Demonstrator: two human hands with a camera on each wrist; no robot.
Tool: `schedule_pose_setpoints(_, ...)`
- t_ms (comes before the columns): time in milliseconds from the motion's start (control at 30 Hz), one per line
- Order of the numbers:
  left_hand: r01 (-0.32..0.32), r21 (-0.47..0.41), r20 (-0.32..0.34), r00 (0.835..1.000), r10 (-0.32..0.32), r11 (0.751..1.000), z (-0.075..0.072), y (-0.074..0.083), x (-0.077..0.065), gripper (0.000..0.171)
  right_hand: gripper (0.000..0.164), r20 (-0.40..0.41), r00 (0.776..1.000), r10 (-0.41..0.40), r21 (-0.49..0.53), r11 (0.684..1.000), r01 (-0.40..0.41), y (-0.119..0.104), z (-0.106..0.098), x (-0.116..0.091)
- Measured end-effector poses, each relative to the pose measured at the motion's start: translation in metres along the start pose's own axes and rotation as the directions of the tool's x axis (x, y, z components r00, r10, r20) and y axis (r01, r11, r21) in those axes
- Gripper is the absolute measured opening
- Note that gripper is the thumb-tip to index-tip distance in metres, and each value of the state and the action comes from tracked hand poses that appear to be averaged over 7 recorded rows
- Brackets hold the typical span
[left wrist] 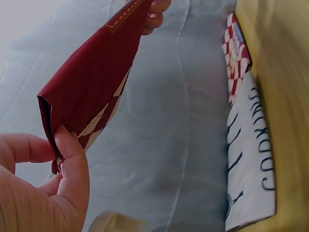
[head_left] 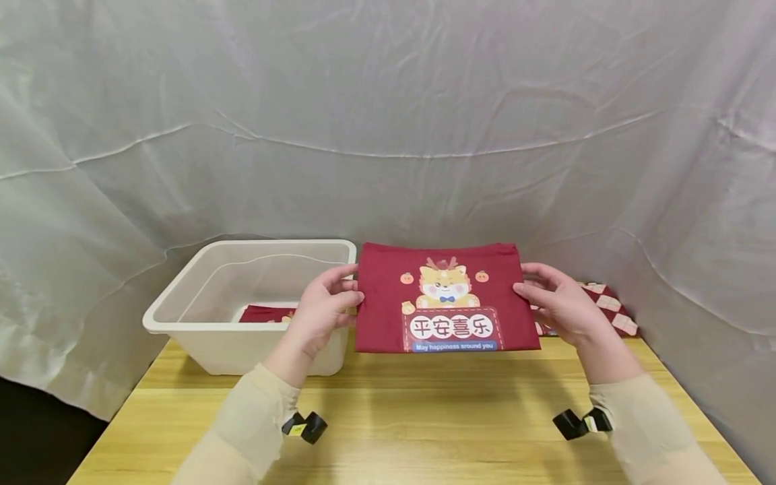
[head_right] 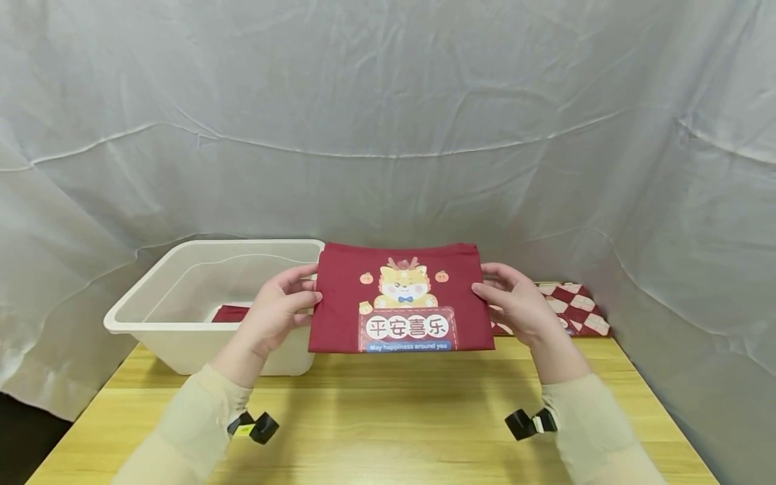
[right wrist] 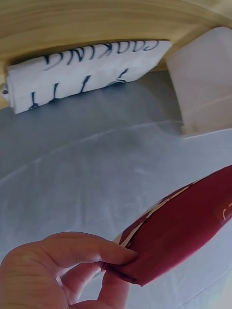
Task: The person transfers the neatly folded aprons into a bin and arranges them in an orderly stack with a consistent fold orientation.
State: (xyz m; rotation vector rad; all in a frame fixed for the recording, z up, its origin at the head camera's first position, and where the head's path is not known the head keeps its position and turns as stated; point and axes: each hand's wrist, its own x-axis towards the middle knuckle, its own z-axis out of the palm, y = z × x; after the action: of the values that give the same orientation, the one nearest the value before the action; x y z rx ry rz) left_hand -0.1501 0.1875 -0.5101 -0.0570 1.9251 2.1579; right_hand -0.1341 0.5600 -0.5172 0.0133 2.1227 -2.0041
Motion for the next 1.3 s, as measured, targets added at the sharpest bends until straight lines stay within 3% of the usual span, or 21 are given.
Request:
schedule_pose_setpoints(233, 0.003, 0.012, -0.002, 1.0, -0.003, 1.0, 0.0, 0.002, -0.001, 0.058, 0.025, 0.0, 1.0, -0.012, 0.062, 0.998, 0.012, 0.0, 0.001, 0.002)
schedule_pose_setpoints(500, -0.022, 0.055, -0.015, 1.0, 0.023, 0.998, 0.003, 0.005, -0.005, 0.058, 0.036, 0.01, 1.0, -0.011, 0.09, 0.996, 0.01, -0.001, 0.001, 0.003)
schedule_pose_setpoints(800, -0.026, 0.117, -0.022, 0.999, 0.028, 0.993, 0.008, 0.012, -0.008, 0.057, 0.032, 0.009, 1.0, -0.026, 0.124, 0.992, 0.025, 0.003, 0.0, 0.006)
schedule_pose_setpoints(1067, -0.058, 0.251, -0.01, 0.998, 0.063, 0.966, 0.01, 0.017, -0.009, 0.057, 0.038, 0.034, 0.997, -0.065, 0.133, 0.989, 0.06, 0.002, 0.0, 0.011)
schedule_pose_setpoints(1300, -0.087, 0.317, -0.022, 0.995, 0.099, 0.944, 0.013, 0.017, -0.012, 0.056, 0.038, 0.049, 0.996, -0.079, 0.131, 0.989, 0.072, 0.005, -0.001, 0.012)
